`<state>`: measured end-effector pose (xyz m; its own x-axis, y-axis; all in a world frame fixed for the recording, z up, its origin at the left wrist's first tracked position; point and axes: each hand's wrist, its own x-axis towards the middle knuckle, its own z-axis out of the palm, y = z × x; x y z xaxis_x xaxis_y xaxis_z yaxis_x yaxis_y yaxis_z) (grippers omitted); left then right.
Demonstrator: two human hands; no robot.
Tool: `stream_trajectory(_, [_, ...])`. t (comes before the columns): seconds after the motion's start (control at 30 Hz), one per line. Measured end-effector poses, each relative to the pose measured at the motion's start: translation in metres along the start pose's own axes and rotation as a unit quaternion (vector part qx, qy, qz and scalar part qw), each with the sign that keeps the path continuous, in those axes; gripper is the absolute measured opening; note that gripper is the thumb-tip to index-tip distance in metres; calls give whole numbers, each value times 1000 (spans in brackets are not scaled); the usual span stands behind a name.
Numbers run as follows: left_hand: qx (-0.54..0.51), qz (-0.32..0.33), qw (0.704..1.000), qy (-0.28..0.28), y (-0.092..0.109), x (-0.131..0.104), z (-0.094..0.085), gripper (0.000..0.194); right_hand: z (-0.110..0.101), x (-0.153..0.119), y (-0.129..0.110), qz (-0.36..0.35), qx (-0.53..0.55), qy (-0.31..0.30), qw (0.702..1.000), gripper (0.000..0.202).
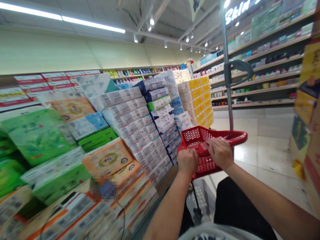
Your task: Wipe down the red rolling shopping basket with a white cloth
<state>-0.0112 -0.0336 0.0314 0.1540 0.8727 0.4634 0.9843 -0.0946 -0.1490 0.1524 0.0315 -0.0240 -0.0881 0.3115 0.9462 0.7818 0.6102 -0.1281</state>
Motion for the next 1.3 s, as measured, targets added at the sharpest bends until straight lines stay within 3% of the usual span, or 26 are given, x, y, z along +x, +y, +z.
stream_trajectory(0.13, [20, -50, 991, -123, -2, 16, -9, 52, 0, 1, -7, 2, -8, -2, 1000, 22])
stream_trajectory(0.2, [19, -46, 988, -149, -4, 19, -11, 52, 0, 1, -9, 4, -8, -4, 1000, 22])
stream_trajectory(0.4, [7, -18, 999, 27, -8, -4, 5, 42, 1, 1, -18, 13, -13, -10, 1000, 23])
stream_trajectory(0.5, [13, -53, 997, -46, -10, 6, 2, 43, -1, 0, -23, 15, -17, -14, 1000, 23])
stream_trajectory(0.6, [10, -42, 989, -139, -12, 17, -6, 49, -5, 0, -27, 21, -21, -17, 999, 23])
stream_trajectory(0.67, [2, -36, 993, -113, -10, 13, -8, 51, -6, 0, -29, 22, -21, -17, 999, 24])
stream_trajectory(0.8, [1, -24, 999, 22, -6, -5, -4, 46, -6, 0, -34, 24, -20, -14, 999, 24])
stream_trajectory(0.83, [4, -29, 999, 17, -5, -5, -4, 46, -6, 0, -36, 24, -20, -14, 999, 24])
stream_trajectory(0.97, [11, -55, 993, -107, -8, 5, -6, 52, -8, 0, -39, 21, -25, -6, 999, 23])
stream_trajectory(1.03, [5, -48, 995, -88, -8, 3, -4, 51, -8, -1, -41, 18, -30, 1, 999, 22])
stream_trajectory(1.17, [-6, -9, 997, 73, -6, -15, 5, 42, -5, -2, -43, 8, -37, 9, 999, 21])
stream_trajectory(1.23, [-2, -15, 998, 64, -7, -15, 4, 43, -4, -2, -44, 6, -35, 8, 999, 21])
stream_trajectory(1.3, [10, -29, 999, -20, -9, -6, -1, 48, -5, -2, -46, 7, -32, 6, 999, 21])
